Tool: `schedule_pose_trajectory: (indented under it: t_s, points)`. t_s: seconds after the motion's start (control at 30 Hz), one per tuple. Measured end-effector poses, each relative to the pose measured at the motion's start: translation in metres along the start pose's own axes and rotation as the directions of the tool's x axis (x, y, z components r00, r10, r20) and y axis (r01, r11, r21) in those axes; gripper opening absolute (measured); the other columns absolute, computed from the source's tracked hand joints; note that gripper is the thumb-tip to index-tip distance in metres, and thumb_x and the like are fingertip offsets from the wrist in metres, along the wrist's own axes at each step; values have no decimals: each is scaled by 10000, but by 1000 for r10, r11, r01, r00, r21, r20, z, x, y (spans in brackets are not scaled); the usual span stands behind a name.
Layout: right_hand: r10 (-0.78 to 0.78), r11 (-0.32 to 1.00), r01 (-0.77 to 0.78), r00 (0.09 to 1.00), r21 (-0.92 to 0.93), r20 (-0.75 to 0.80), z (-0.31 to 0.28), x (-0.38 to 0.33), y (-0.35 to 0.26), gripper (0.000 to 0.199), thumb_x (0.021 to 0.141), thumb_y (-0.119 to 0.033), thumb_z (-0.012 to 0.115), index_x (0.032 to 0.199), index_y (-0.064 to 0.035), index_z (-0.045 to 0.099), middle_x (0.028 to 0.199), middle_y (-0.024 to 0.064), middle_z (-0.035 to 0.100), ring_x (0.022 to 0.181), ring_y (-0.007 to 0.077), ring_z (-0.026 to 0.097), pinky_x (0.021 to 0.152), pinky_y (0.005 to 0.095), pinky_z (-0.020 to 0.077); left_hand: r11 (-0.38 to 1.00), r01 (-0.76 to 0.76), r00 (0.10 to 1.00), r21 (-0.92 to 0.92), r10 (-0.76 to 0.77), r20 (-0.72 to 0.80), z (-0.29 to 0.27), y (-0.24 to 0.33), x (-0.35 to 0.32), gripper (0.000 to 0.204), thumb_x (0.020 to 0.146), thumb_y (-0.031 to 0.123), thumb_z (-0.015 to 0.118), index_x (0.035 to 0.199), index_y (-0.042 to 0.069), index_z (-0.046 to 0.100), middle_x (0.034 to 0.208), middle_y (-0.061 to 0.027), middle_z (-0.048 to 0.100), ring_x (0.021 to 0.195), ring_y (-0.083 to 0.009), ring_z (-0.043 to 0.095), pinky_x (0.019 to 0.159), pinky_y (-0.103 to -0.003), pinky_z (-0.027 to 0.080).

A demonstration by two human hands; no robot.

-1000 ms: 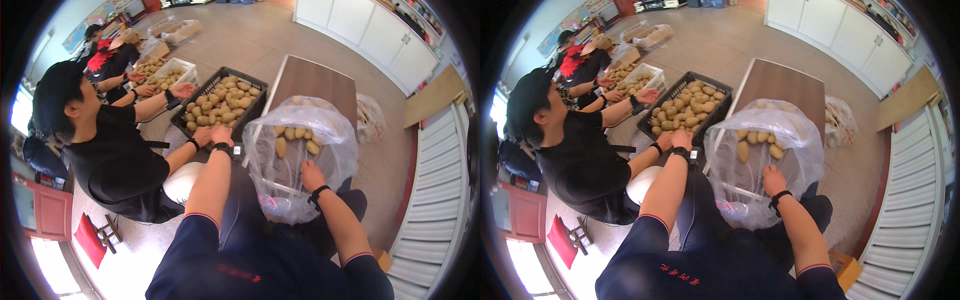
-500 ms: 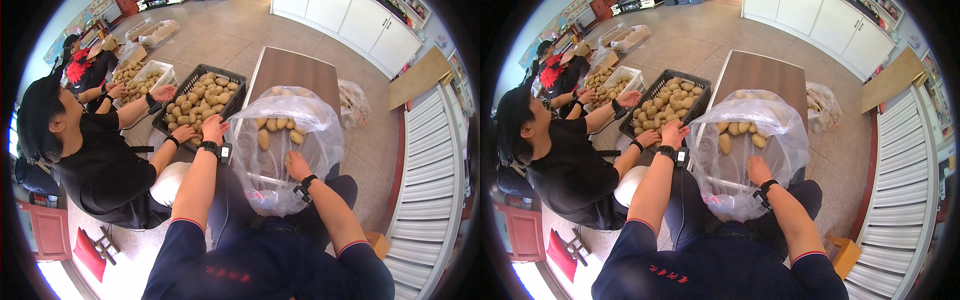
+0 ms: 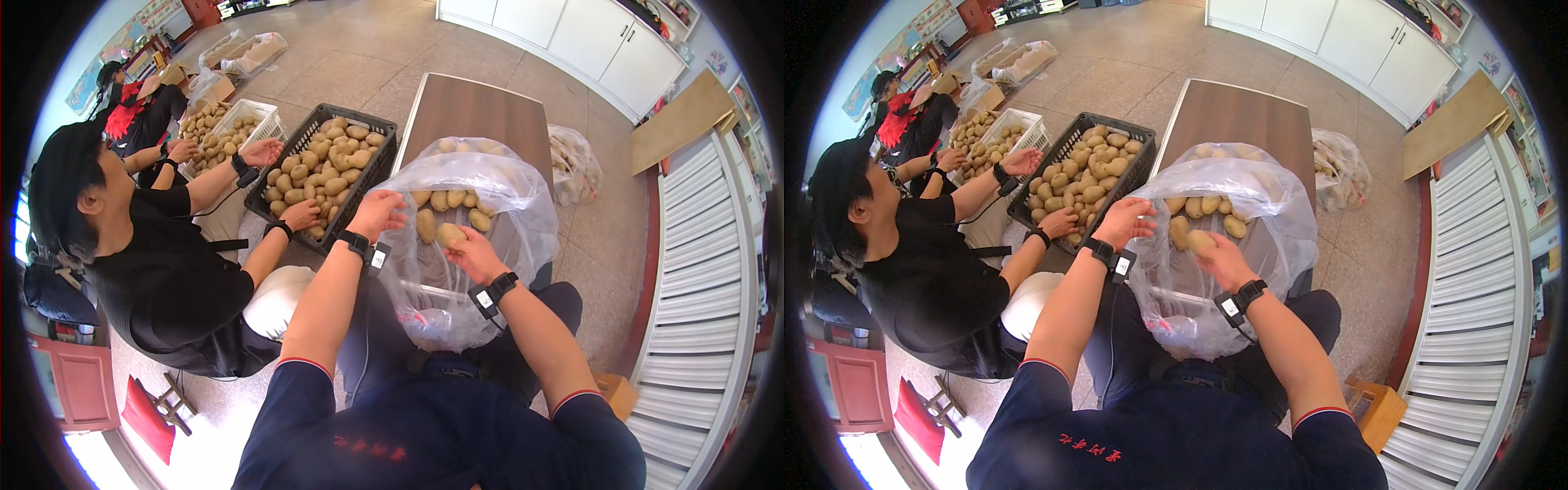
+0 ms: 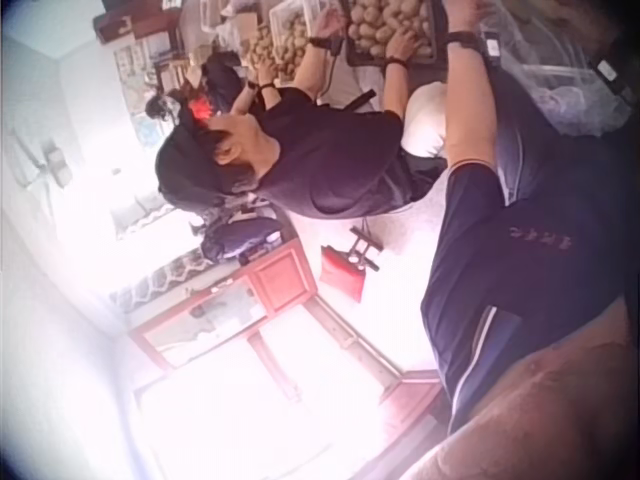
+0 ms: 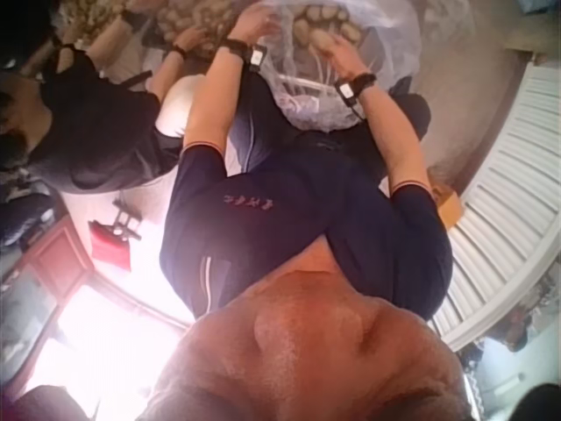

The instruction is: The person sorts potatoes from a large plastic bag by picking them up and placing them into a black plastic crate.

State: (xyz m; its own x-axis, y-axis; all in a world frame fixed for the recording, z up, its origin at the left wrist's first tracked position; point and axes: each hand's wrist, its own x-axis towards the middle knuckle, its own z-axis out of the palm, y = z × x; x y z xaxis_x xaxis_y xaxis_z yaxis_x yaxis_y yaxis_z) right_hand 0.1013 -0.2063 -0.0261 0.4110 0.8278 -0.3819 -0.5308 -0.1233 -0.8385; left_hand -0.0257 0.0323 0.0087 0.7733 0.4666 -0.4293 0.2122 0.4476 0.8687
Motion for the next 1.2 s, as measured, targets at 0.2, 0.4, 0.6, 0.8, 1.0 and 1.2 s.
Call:
schedule_pose_trajectory:
  t_s: [0.2,0.4,0.6,0.8,1.0,1.2]
  points:
    - [25,999,-22,998,-48,55,32,0,-18,461,935,-176,608,1320,24,453,1164,121,587,914,210,647,784,320,540,990,43,993,136,-58,106,18,3,-11,344,932,288,619,1156,37,548,1070,-92,628,823,-210,652,685,-337,553]
    - [12,971,2,998,-237,59,49,2,-17,407,997,-346,541,1232,-17,501,1054,101,627,827,165,647,690,292,530,964,81,974,252,-131,187,24,2,-15,419,904,354,638,1178,42,579,1056,-80,625,837,-187,621,662,-327,527]
    - [-20,952,36,998,-304,55,55,7,-20,412,990,-442,522,1090,-44,561,841,51,619,720,125,592,646,272,500,956,88,957,281,-160,243,25,4,-18,438,892,416,645,1154,66,613,1012,-52,632,856,-162,591,643,-309,490]
    - [-57,937,71,997,-342,51,53,13,-18,447,977,-500,516,964,-58,582,743,20,573,654,110,563,599,265,475,968,70,939,240,-145,312,25,-3,-12,332,924,377,629,989,52,606,818,-50,647,552,-122,582,461,-245,456]
    - [-43,899,35,999,-437,-9,52,12,-18,491,983,-533,471,919,-60,582,696,16,563,596,115,550,563,267,452,970,105,927,220,-175,331,25,-4,-10,349,924,392,633,1004,54,601,795,-43,646,541,-117,580,445,-242,450]
    - [-61,921,18,993,-389,-97,47,17,-8,512,1000,-523,423,962,-45,601,733,43,599,602,130,570,545,270,443,982,97,955,164,-138,261,14,2,-9,359,918,412,634,1042,77,605,866,-39,629,642,-162,607,504,-286,470]
